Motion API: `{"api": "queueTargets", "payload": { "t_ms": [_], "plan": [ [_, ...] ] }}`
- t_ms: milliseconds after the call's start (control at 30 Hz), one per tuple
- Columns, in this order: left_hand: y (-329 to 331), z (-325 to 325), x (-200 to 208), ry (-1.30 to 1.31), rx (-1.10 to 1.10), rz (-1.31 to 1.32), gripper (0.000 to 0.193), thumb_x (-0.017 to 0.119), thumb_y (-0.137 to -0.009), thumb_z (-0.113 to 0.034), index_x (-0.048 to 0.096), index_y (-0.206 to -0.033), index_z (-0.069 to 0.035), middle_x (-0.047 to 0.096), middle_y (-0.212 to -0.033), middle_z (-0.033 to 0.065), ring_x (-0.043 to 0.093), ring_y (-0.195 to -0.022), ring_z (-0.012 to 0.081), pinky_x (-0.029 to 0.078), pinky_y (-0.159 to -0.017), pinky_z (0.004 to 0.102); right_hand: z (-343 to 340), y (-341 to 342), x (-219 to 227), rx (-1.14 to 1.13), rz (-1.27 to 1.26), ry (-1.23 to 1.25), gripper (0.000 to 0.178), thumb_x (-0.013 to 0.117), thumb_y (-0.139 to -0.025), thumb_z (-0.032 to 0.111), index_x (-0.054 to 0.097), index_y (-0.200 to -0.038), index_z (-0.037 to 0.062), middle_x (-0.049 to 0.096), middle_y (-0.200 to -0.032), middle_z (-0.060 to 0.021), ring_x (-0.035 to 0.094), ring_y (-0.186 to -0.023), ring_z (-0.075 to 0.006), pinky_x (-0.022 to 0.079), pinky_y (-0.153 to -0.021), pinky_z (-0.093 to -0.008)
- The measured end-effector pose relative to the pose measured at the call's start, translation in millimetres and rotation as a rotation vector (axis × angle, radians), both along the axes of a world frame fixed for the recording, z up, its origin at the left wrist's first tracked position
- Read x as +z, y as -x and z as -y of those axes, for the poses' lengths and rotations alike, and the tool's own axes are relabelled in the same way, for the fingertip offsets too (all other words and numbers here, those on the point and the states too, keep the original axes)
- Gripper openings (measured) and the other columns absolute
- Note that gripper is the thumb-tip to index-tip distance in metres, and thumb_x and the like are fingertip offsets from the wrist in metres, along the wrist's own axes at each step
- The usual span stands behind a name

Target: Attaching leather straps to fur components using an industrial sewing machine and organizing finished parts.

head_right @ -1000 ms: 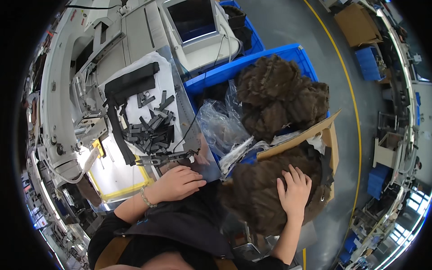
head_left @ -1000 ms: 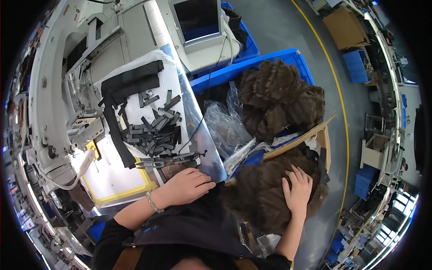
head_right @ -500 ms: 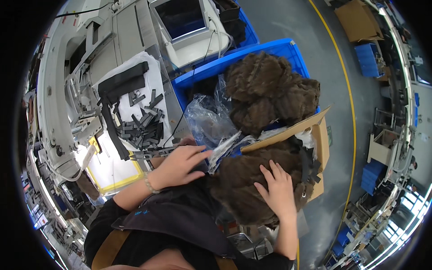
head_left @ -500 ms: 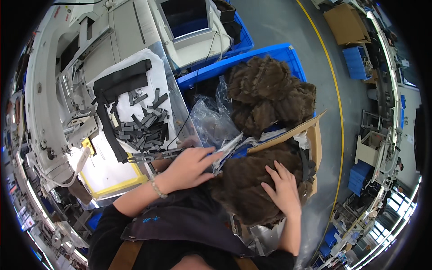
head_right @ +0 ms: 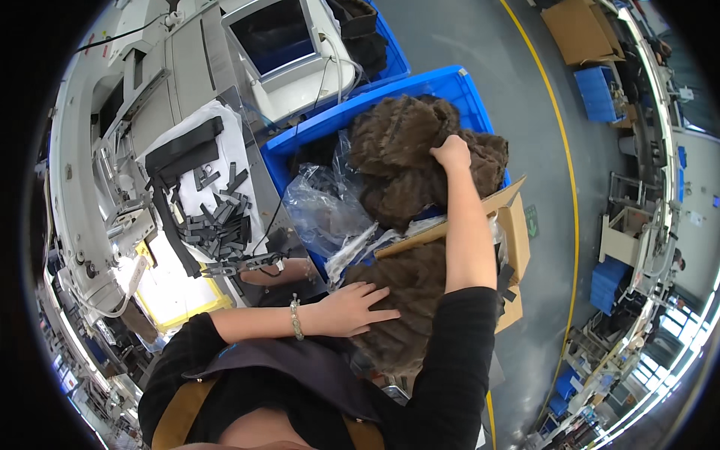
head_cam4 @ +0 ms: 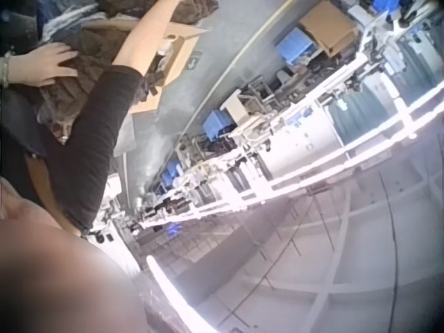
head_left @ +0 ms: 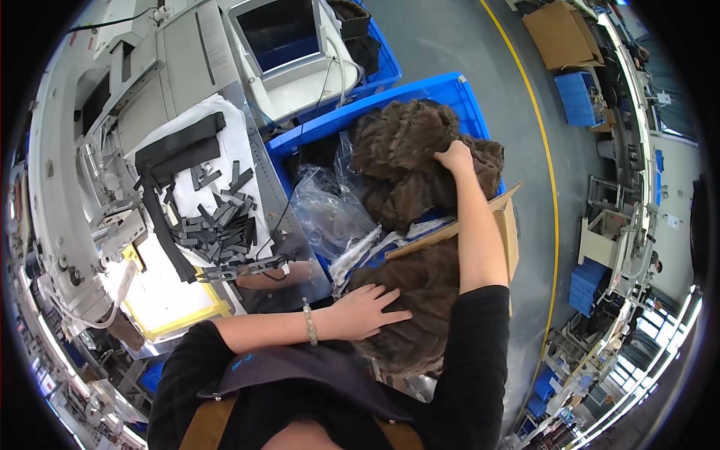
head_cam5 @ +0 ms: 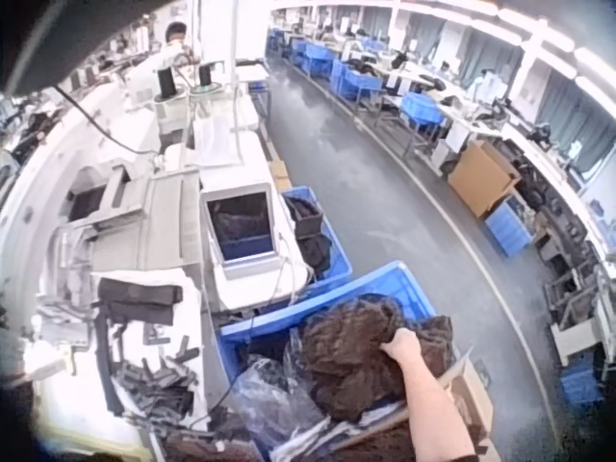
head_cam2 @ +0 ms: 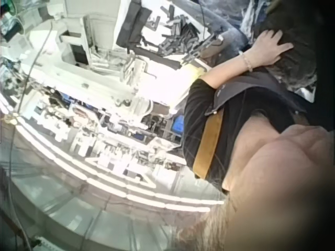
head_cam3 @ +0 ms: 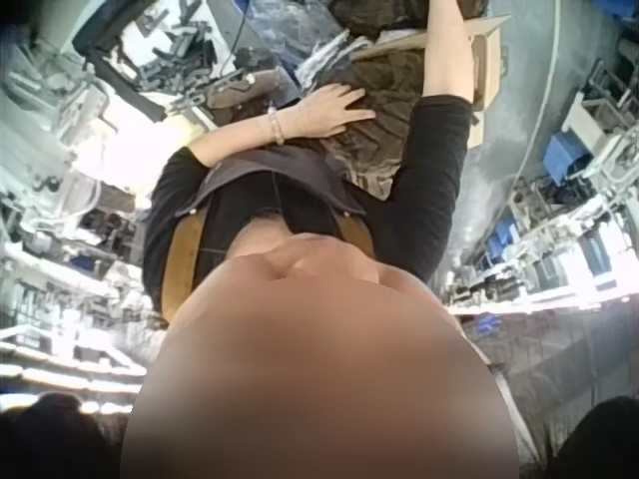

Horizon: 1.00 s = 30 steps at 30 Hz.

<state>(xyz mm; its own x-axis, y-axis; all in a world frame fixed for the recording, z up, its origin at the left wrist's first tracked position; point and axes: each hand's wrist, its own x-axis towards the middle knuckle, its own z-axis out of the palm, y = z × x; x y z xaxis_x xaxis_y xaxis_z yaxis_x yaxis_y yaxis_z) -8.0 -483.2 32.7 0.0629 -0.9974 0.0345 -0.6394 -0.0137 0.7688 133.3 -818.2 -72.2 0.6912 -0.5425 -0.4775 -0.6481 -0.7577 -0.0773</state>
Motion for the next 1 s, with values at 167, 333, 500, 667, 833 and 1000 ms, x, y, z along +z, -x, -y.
{"api": "queueTargets", "payload": {
  "t_ms": [167, 333, 500, 667, 833, 1000],
  "plan": [
    [-5, 1, 0, 0.008, 0.006, -0.026, 0.071, 0.074, -0.068, -0.023, 0.043, -0.132, -0.025, 0.046, -0.127, 0.0177, 0.052, -0.102, 0.0303, 0.042, -0.089, 0.0380, -5, 30, -29, -0.313, 0.032, 0.032, 0.042, 0.074, -0.069, 0.025, 0.063, -0.098, -0.0036, 0.063, -0.105, -0.0244, 0.061, -0.100, -0.0358, 0.050, -0.085, -0.0426],
    [-4, -1, -6, 0.054, 0.024, -0.030, 0.071, 0.074, -0.067, -0.022, 0.044, -0.132, -0.026, 0.048, -0.126, 0.0164, 0.053, -0.100, 0.0291, 0.043, -0.086, 0.0369, 28, 34, -47, -0.920, 0.284, -0.702, 0.028, 0.067, -0.072, 0.016, 0.059, -0.094, 0.0004, 0.063, -0.086, -0.0101, 0.061, -0.068, -0.0258, 0.048, -0.064, -0.0383],
    [-2, 3, -5, 0.075, 0.022, -0.027, 0.068, 0.070, -0.070, -0.018, 0.044, -0.132, -0.026, 0.048, -0.125, 0.0156, 0.053, -0.098, 0.0281, 0.043, -0.085, 0.0358, 39, 40, -41, -1.112, 0.445, -0.876, 0.030, 0.067, -0.073, 0.016, 0.059, -0.099, 0.0031, 0.064, -0.099, -0.0077, 0.061, -0.088, -0.0257, 0.044, -0.074, -0.0325],
    [3, 3, -8, 0.050, 0.036, -0.015, 0.069, 0.067, -0.070, -0.016, 0.042, -0.134, -0.026, 0.048, -0.126, 0.0162, 0.052, -0.099, 0.0289, 0.042, -0.086, 0.0368, 1, 29, -40, -1.230, 0.723, -1.321, 0.040, 0.069, -0.072, 0.013, 0.057, -0.109, 0.0011, 0.061, -0.112, -0.0093, 0.055, -0.105, -0.0262, 0.042, -0.092, -0.0389],
    [3, 0, -10, 0.018, 0.061, -0.012, 0.071, 0.067, -0.070, -0.014, 0.041, -0.135, -0.025, 0.047, -0.126, 0.0167, 0.051, -0.100, 0.0299, 0.042, -0.087, 0.0381, -58, 16, -70, -0.986, 0.601, -0.588, 0.078, 0.071, -0.073, 0.018, 0.025, -0.134, 0.0028, 0.037, -0.136, -0.0163, 0.042, -0.119, -0.0322, 0.039, -0.095, -0.0443],
    [5, 8, -6, 0.079, 0.039, -0.014, 0.071, 0.066, -0.071, -0.014, 0.040, -0.136, -0.025, 0.048, -0.126, 0.0169, 0.051, -0.100, 0.0304, 0.042, -0.088, 0.0386, 14, 41, -81, -1.036, 0.728, -0.437, 0.055, 0.071, -0.072, 0.011, 0.048, -0.121, -0.0024, 0.060, -0.113, -0.0166, 0.057, -0.103, -0.0319, 0.045, -0.087, -0.0380]
  ]
}}
